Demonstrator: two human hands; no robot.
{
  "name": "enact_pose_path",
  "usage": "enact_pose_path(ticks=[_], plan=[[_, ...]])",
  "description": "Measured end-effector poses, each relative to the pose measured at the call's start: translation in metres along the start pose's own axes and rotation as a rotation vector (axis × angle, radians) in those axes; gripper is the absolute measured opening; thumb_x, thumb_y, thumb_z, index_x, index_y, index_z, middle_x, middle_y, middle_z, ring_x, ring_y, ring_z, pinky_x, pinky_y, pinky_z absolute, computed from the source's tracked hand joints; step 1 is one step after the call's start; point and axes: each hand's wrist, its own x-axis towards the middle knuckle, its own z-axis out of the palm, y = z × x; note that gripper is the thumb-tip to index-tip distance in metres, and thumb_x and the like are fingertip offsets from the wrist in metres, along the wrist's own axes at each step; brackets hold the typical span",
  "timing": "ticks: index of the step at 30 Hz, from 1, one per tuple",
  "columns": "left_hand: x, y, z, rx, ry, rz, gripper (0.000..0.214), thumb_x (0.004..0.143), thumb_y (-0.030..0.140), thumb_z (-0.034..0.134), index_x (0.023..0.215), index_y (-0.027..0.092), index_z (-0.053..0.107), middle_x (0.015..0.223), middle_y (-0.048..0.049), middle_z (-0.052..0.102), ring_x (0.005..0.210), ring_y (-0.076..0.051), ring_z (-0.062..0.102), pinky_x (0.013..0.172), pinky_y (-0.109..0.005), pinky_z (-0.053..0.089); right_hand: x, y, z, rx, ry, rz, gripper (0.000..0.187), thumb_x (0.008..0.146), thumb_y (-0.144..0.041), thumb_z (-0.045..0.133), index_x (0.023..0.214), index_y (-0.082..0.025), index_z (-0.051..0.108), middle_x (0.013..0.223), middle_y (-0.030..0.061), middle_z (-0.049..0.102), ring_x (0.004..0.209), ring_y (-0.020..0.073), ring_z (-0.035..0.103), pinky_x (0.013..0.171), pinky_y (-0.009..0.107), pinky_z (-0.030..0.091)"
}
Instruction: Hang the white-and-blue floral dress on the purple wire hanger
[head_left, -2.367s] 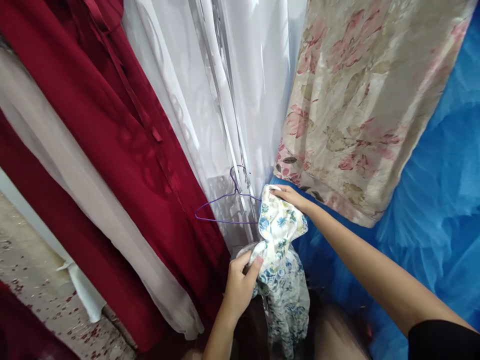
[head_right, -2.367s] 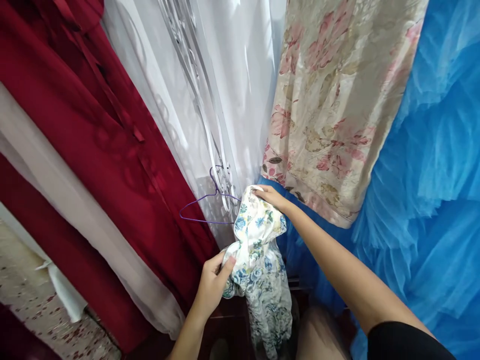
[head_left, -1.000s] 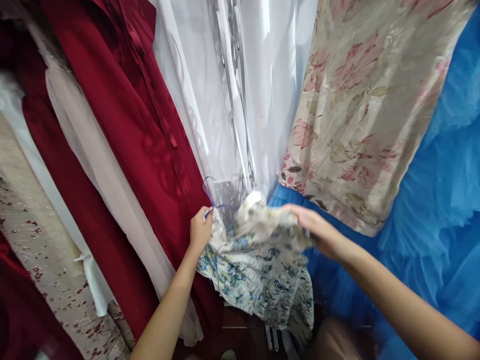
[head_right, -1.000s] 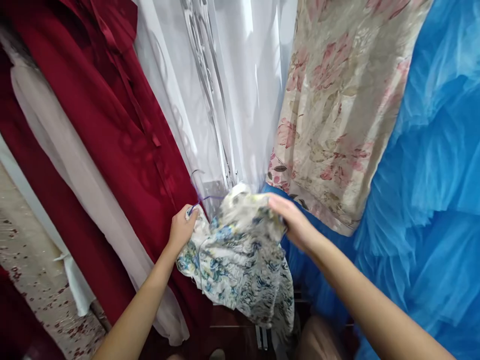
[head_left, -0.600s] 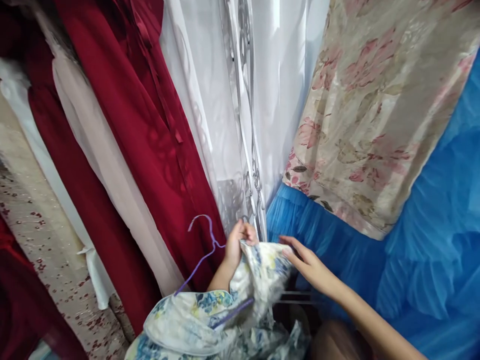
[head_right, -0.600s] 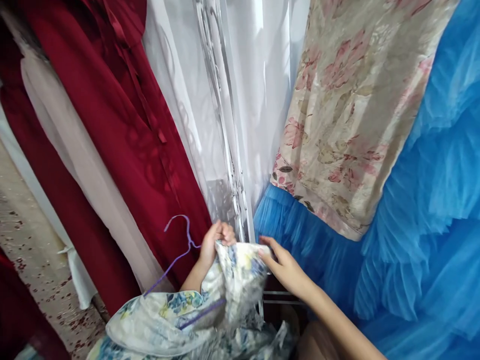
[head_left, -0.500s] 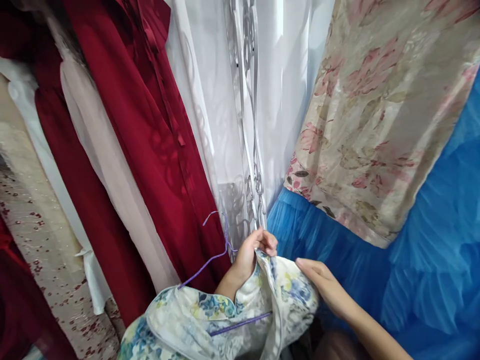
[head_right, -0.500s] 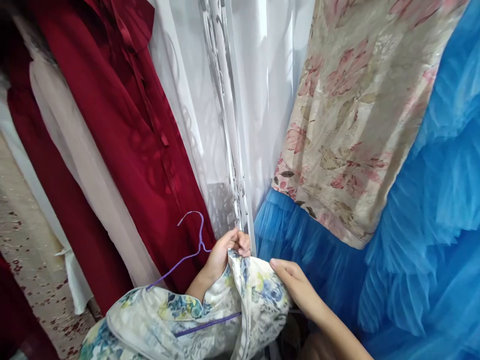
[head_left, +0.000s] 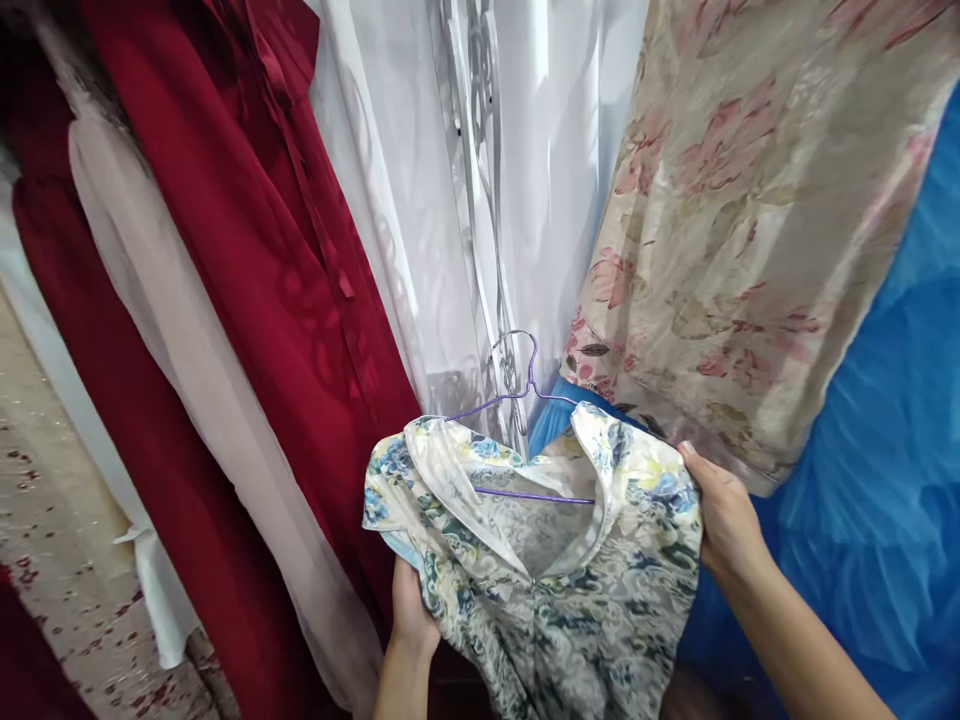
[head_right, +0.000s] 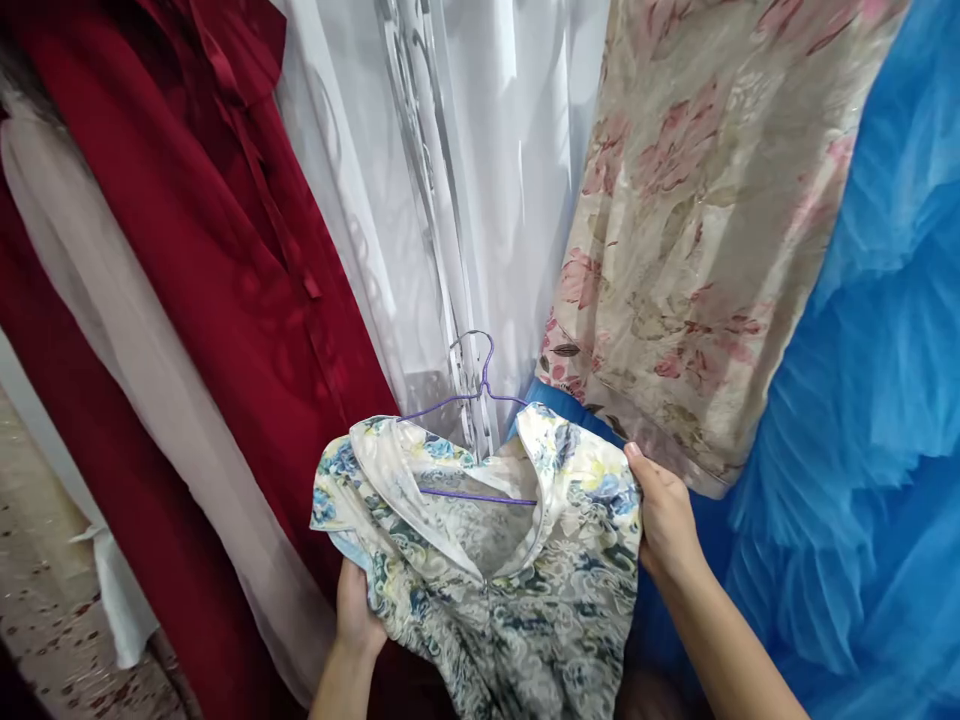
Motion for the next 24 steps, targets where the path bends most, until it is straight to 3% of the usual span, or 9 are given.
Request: enact_pose_path(ticks=[3, 6, 9, 12, 16, 20, 24], plan=[[-0.014, -0.014, -0.024, -0.068, 0.162, -0.001, 0.065, 0.079, 0.073, 0.058, 0.125, 0.028, 0.068, 0.125, -0.0075, 0.070, 0.133, -0.033, 0.054, 0.112, -0.046, 0.045, -0.003, 0.007, 0.000, 0.061, 0.116, -0.014, 0.024, 0.072, -0.044, 0.079, 0.076, -0.024, 0.065, 0.067, 0.0043, 0.076, 0.076, 0.0328, 0.077, 0.064, 0.042, 0.065], [-0.022, -0.029, -0.034, -0.014, 0.139, -0.025, 0.066, 0.075, 0.070, 0.068, 0.123, 0.024, 0.069, 0.136, -0.0086, 0.065, 0.142, -0.033, 0.044, 0.119, -0.046, 0.036, -0.003, 0.010, -0.009, 0.075, 0.222, -0.044, 0.027, 0.069, -0.044, 0.080, 0.075, -0.024, 0.064, 0.066, 0.0057, 0.076, 0.073, 0.0336, 0.077, 0.062, 0.043, 0.065], [-0.023, -0.040, -0.036, 0.108, 0.145, -0.034, 0.060, 0.073, 0.050, 0.080, 0.125, 0.024, 0.065, 0.140, -0.0075, 0.062, 0.145, -0.029, 0.040, 0.122, -0.042, 0.029, 0.000, 0.007, -0.005, 0.047, 0.131, 0.018, 0.028, 0.070, -0.047, 0.080, 0.074, -0.024, 0.064, 0.068, 0.0075, 0.077, 0.073, 0.0343, 0.077, 0.061, 0.043, 0.064], [-0.024, -0.049, -0.037, 0.190, 0.212, -0.037, 0.055, 0.076, 0.037, 0.080, 0.126, 0.023, 0.063, 0.137, -0.0088, 0.063, 0.141, -0.029, 0.046, 0.121, -0.041, 0.032, 0.001, 0.005, 0.006, 0.004, -0.003, 0.085, 0.027, 0.072, -0.048, 0.078, 0.078, -0.024, 0.067, 0.071, 0.0068, 0.078, 0.076, 0.0342, 0.077, 0.062, 0.042, 0.064], [-0.031, -0.063, -0.046, 0.274, 0.297, -0.097, 0.051, 0.076, 0.038, 0.081, 0.120, 0.020, 0.065, 0.132, -0.0117, 0.067, 0.139, -0.031, 0.048, 0.119, -0.040, 0.033, -0.001, 0.011, 0.003, -0.079, -0.088, 0.099, 0.027, 0.071, -0.047, 0.080, 0.083, -0.025, 0.070, 0.071, 0.0053, 0.079, 0.074, 0.0343, 0.077, 0.058, 0.041, 0.063], [-0.038, -0.069, -0.053, 0.289, 0.247, -0.124, 0.054, 0.071, 0.043, 0.083, 0.117, 0.020, 0.068, 0.132, -0.0119, 0.067, 0.140, -0.032, 0.046, 0.120, -0.041, 0.032, -0.001, 0.019, -0.009, -0.114, -0.160, 0.095, 0.023, 0.073, -0.046, 0.080, 0.084, -0.027, 0.072, 0.076, 0.0040, 0.079, 0.077, 0.0336, 0.076, 0.058, 0.039, 0.062], [-0.042, -0.070, -0.052, 0.299, 0.236, -0.148, 0.058, 0.066, 0.042, 0.086, 0.118, 0.022, 0.070, 0.135, -0.0109, 0.065, 0.140, -0.033, 0.045, 0.119, -0.042, 0.034, 0.002, 0.015, -0.007, -0.098, -0.134, 0.057, 0.026, 0.077, -0.052, 0.075, 0.082, -0.027, 0.072, 0.078, 0.0047, 0.080, 0.080, 0.0335, 0.076, 0.061, 0.039, 0.062]])
